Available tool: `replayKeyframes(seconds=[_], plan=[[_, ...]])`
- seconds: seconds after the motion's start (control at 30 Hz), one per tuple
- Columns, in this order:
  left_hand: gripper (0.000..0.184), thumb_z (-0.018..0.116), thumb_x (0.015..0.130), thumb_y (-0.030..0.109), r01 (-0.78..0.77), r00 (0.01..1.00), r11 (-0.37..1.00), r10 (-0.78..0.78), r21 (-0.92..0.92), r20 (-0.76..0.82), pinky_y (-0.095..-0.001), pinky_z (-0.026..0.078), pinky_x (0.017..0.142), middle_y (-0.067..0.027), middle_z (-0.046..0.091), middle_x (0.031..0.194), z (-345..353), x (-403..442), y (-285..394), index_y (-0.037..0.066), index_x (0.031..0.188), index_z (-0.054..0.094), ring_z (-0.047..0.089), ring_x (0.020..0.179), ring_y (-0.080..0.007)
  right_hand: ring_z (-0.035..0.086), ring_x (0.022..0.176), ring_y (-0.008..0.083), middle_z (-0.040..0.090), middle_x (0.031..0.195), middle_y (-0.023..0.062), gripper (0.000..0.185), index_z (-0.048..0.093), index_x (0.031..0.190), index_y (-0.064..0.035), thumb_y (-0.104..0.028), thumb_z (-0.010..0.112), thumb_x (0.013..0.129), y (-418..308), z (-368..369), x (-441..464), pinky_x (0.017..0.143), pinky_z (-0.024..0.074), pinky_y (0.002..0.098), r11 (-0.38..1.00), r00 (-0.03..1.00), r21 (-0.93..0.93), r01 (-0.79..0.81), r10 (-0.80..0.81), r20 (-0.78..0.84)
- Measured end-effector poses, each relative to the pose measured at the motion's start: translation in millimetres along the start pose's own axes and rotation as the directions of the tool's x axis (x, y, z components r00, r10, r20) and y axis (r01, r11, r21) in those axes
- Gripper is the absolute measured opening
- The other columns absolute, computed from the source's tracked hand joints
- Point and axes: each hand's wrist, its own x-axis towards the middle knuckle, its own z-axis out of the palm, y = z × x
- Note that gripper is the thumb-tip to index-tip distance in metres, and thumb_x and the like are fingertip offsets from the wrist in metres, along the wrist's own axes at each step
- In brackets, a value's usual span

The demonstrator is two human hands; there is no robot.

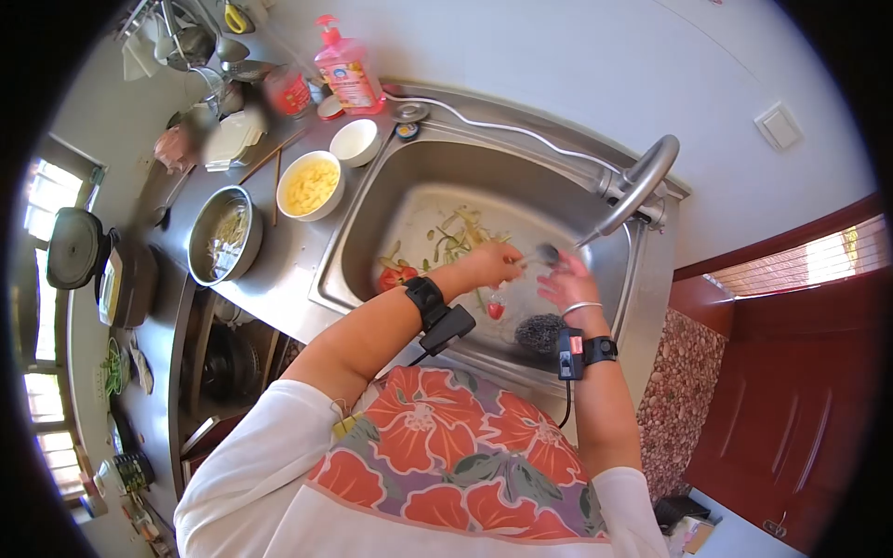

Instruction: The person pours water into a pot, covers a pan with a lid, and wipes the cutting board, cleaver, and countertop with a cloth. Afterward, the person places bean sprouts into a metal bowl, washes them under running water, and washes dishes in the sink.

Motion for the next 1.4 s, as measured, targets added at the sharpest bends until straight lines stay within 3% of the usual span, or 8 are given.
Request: replayKeyframes(seconds=[0.23,0.3,0.6,0.8,0.83,0.9,1.03,1.4], plan=[[0.006,0.054,0.075,0.002,-0.450,0.792,0.716,0.044,-0.533,-0.609,-0.0248,0.040,0.043,-0.0056,0.049,0.064,-140,-26,3,0.001,0.081,0.051,0.045,0.050,-0.0127,0.059,0.081,0.0248,0.055,0.096,0.0103,0.036,0.047,0.111,-0.0048,-0.005,0.058,0.076,55,-6,1,0.068,0.0500,0.0368,0.939,0.963,-0.219,-0.265,0.248,-0.100],[0.014,0.045,0.084,0.007,-0.394,0.882,0.280,-0.151,-0.875,-0.445,-0.0288,0.046,0.049,-0.0061,0.047,0.061,-196,-23,11,-0.002,0.074,0.048,0.047,0.050,-0.0156,0.060,0.079,0.0238,0.056,0.095,0.0100,0.035,0.048,0.109,-0.0045,-0.008,0.060,0.077,61,-7,-10,0.067,0.0498,0.0347,0.930,0.958,-0.229,-0.287,0.274,-0.087],[0.025,0.035,0.089,0.003,-0.458,0.850,-0.138,-0.356,-0.878,-0.387,-0.0458,0.050,0.076,-0.0175,0.051,0.096,-314,49,-48,0.003,0.114,0.041,0.054,0.085,-0.0308,0.060,0.081,0.0208,0.057,0.095,0.0095,0.029,0.049,0.106,-0.0026,-0.013,0.058,0.080,68,25,-20,0.065,0.0485,0.0294,0.895,0.949,-0.318,-0.312,0.308,-0.063],[0.031,0.036,0.090,0.015,-0.585,0.783,-0.204,-0.397,-0.785,-0.480,-0.0533,0.042,0.087,-0.0198,0.040,0.120,-296,11,3,-0.004,0.115,0.040,0.045,0.107,-0.0355,0.060,0.080,0.0190,0.058,0.095,0.0097,0.027,0.050,0.105,-0.0022,-0.012,0.057,0.081,68,20,-24,0.064,0.0486,0.0273,0.896,0.939,-0.283,-0.342,0.312,-0.145],[0.032,0.037,0.090,0.015,-0.596,0.693,0.294,-0.282,-0.747,-0.664,-0.0509,0.042,0.088,-0.0194,0.041,0.119,-298,18,-9,-0.004,0.115,0.040,0.045,0.108,-0.0352,0.060,0.080,0.0191,0.058,0.094,0.0097,0.026,0.050,0.105,-0.0023,-0.012,0.057,0.081,67,17,-24,0.064,0.0486,0.0270,0.897,0.939,-0.281,-0.342,0.313,-0.144],[0.032,0.042,0.088,0.018,-0.443,0.647,0.876,0.165,-0.190,-0.745,-0.0446,0.042,0.088,-0.0181,0.047,0.111,-296,30,-61,-0.004,0.112,0.043,0.047,0.107,-0.0322,0.060,0.079,0.0190,0.059,0.093,0.0097,0.026,0.051,0.104,-0.0024,-0.012,0.056,0.081,68,15,-21,0.063,0.0487,0.0268,0.903,0.939,-0.264,-0.340,0.312,-0.141],[0.033,0.049,0.080,0.016,0.066,0.783,0.569,0.480,0.820,-0.396,-0.0357,0.041,0.087,-0.0207,0.054,0.107,-217,27,-95,-0.006,0.104,0.049,0.050,0.105,-0.0282,0.060,0.077,0.0185,0.059,0.091,0.0095,0.024,0.051,0.104,-0.0025,-0.012,0.055,0.082,70,13,-18,0.062,0.0490,0.0266,0.902,0.935,-0.251,-0.351,0.322,-0.151],[0.028,0.046,0.081,0.017,0.782,0.527,0.241,0.236,0.575,-0.816,-0.0364,0.042,0.082,-0.0152,0.053,0.104,-233,32,-69,0.000,0.101,0.055,0.050,0.101,-0.0276,0.062,0.073,0.0167,0.061,0.088,0.0079,0.022,0.053,0.101,-0.0034,-0.012,0.055,0.081,82,-1,-14,0.061,0.0500,0.0256,0.883,0.933,-0.305,-0.357,0.323,-0.157]])
